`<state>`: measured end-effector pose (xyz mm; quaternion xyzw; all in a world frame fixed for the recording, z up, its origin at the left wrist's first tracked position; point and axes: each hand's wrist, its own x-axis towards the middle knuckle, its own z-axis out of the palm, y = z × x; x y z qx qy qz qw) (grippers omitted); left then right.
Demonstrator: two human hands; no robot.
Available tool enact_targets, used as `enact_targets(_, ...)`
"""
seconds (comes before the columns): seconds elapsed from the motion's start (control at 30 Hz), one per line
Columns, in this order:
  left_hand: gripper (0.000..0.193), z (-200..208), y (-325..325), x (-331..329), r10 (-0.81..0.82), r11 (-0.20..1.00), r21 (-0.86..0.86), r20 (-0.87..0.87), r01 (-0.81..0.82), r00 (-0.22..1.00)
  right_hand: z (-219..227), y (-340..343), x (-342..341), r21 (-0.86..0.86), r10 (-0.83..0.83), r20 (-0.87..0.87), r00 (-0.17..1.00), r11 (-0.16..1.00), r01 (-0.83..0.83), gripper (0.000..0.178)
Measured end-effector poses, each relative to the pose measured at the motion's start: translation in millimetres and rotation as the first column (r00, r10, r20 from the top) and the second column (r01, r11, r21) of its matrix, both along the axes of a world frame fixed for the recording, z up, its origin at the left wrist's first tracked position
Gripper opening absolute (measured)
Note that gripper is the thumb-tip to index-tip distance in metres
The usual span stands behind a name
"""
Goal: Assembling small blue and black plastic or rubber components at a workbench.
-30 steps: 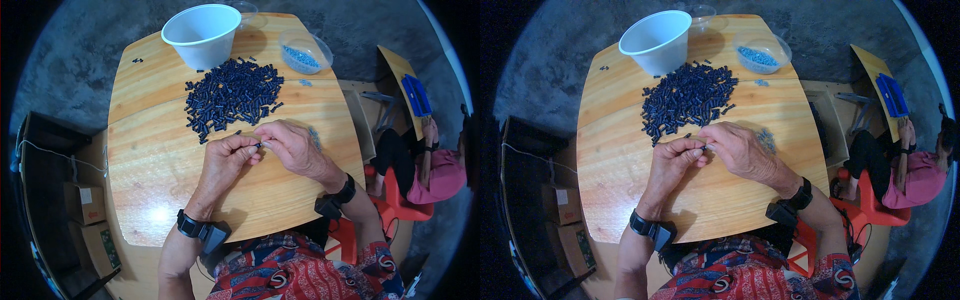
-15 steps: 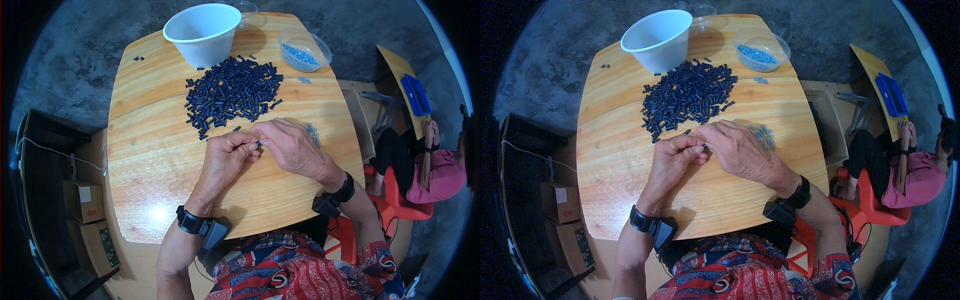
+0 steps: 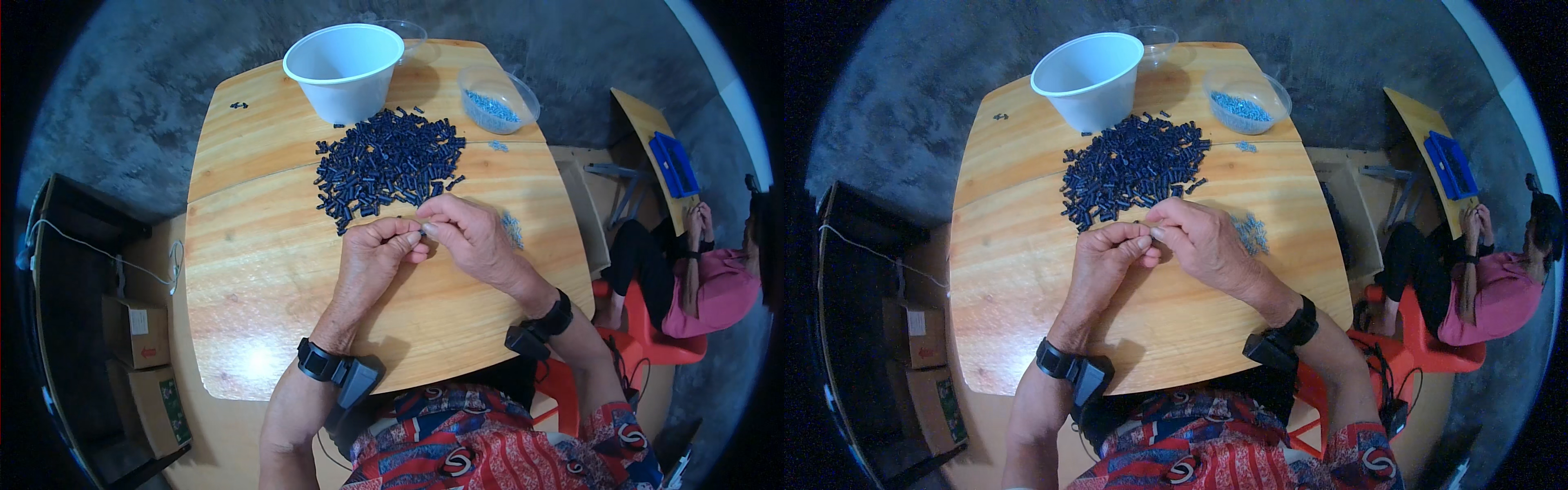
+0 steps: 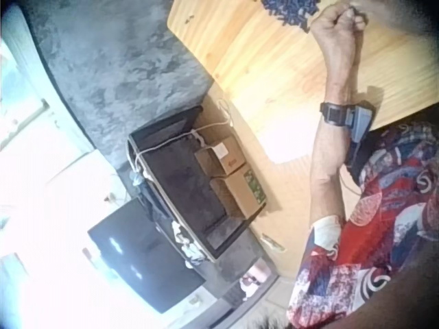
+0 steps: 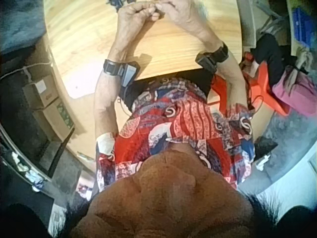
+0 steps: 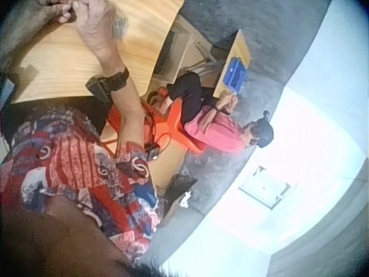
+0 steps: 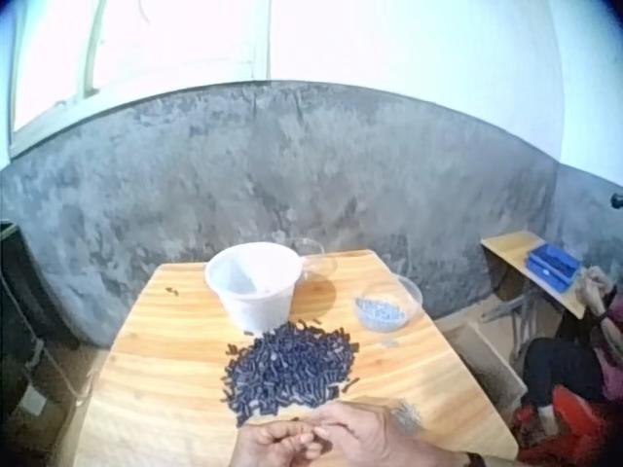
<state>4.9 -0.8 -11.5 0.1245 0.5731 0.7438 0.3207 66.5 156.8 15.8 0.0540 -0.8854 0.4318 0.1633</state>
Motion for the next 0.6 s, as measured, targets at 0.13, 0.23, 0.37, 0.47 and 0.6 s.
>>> enact_targets(0.13, 0.012, 1.0, -3.5, -2.1, 0.038, 0.999, 0.022, 0.071, -0.040, 0.997, 0.5, 4.6, 0.9, -0.174, -0.107, 0.048, 0.993, 0.978, 0.113, 0.008)
enact_targets(0.23, 0.012, 0.9, -5.1, -2.5, 0.049, 0.996, 0.069, 0.100, -0.056, 0.994, 3.5, 2.7, 1.5, -0.068, -0.094, -0.035, 0.995, 0.993, 0.091, 0.007)
enact_targets(0.37, 0.012, 6.3, -5.2, -5.4, 0.059, 0.994, 0.081, 0.116, -0.068, 0.992, 9.0, -4.6, 4.0, 0.076, -0.033, -0.156, 0.987, 0.996, 0.045, 0.008)
enact_targets(0.47, 0.011, 5.8, -5.1, -4.6, 0.049, 0.996, 0.063, 0.111, -0.056, 0.993, 7.5, -5.1, 2.8, 0.138, -0.010, -0.243, 0.970, 0.989, 0.045, 0.010)
enact_targets(0.6, 0.011, 4.9, -1.8, -4.0, 0.039, 0.997, 0.067, 0.091, -0.045, 0.995, 5.1, -0.7, 4.6, 0.193, 0.001, -0.257, 0.966, 0.980, 0.051, 0.011)
